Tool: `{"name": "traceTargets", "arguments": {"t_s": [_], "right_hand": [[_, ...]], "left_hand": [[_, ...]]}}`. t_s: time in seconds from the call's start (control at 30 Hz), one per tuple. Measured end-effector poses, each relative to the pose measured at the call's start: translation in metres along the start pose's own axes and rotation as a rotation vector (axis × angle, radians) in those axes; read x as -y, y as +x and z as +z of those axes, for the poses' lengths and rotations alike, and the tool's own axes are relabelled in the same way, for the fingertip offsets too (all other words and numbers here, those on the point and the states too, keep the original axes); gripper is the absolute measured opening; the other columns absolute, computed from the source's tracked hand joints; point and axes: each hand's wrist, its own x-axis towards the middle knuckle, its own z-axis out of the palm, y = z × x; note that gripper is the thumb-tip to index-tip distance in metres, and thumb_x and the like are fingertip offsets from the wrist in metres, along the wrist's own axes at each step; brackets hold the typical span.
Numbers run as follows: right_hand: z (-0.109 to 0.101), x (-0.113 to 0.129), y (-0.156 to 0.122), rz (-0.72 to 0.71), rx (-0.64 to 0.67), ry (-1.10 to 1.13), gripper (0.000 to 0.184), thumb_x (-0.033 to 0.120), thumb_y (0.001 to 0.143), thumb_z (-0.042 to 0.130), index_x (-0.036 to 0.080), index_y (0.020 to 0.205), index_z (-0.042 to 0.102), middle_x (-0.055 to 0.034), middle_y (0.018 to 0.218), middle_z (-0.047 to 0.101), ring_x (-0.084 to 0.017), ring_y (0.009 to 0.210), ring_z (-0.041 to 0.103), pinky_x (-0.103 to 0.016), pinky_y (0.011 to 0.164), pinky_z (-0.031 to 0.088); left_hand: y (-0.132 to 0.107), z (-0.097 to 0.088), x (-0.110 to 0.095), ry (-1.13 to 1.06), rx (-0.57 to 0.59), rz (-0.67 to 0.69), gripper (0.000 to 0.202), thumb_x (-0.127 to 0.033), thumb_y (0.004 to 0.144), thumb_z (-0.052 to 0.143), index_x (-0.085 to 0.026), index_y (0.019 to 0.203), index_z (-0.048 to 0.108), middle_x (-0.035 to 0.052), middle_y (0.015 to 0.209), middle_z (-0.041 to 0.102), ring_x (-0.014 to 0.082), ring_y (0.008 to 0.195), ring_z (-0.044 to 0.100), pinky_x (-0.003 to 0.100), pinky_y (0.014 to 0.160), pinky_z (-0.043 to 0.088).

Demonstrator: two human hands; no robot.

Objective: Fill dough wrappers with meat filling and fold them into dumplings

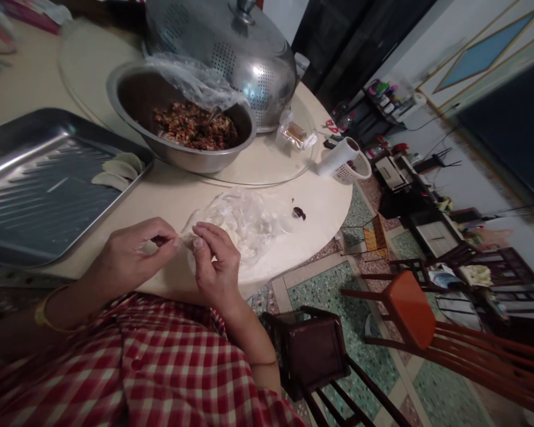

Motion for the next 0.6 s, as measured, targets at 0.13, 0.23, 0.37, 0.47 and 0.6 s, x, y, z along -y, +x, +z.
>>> {"name": "traceTargets", "arguments": {"t_s": [0.13,0.23,0.37,0.47,0.6], "right_hand": [[-0.002,0.001,0.000,0.040,0.025,0.067,0.021,0.030,0.096,0.052,0.025,0.106,0.070,-0.0066,0.109,0.072,-0.018,0.103,0.069,-0.039,0.091,0.061],[-0.002,0.001,0.002,0.067,0.066,0.131,0.020,0.031,0.096,0.053,0.025,0.102,0.071,-0.0058,0.109,0.072,-0.017,0.103,0.069,-0.037,0.088,0.061],[-0.002,0.001,0.005,0.064,0.063,0.149,0.022,0.033,0.096,0.051,0.027,0.110,0.067,-0.0044,0.111,0.071,-0.018,0.107,0.067,-0.038,0.092,0.059],[-0.003,0.001,0.008,0.044,0.038,0.136,0.026,0.032,0.097,0.049,0.029,0.119,0.062,-0.0047,0.121,0.066,-0.019,0.117,0.063,-0.044,0.102,0.053],[-0.009,0.001,0.012,0.040,-0.022,0.140,0.028,0.035,0.097,0.048,0.027,0.121,0.061,-0.0079,0.130,0.061,-0.021,0.126,0.056,-0.046,0.106,0.050]], "left_hand": [[0.001,0.004,0.004,-0.068,-0.003,-0.119,0.028,-0.043,0.076,0.068,-0.021,0.093,0.063,0.0005,0.078,0.063,0.0148,0.069,0.056,0.027,0.070,0.048],[0.002,0.011,0.008,-0.306,0.074,-0.240,0.050,-0.047,0.078,0.067,-0.019,0.118,0.061,0.0043,0.096,0.067,0.0150,0.075,0.060,0.027,0.071,0.052],[0.007,0.020,0.004,-0.532,0.171,-0.331,0.060,-0.047,0.080,0.064,-0.018,0.132,0.057,0.0080,0.113,0.071,0.0193,0.091,0.067,0.029,0.078,0.056],[0.010,0.023,-0.002,-0.532,0.114,-0.319,0.055,-0.044,0.080,0.065,-0.019,0.128,0.062,0.0072,0.118,0.071,0.0202,0.095,0.067,0.028,0.078,0.057],[0.010,0.028,-0.004,-0.566,0.079,-0.298,0.038,-0.043,0.082,0.065,-0.020,0.111,0.072,0.0073,0.112,0.073,0.0156,0.078,0.065,0.024,0.062,0.052]]}}
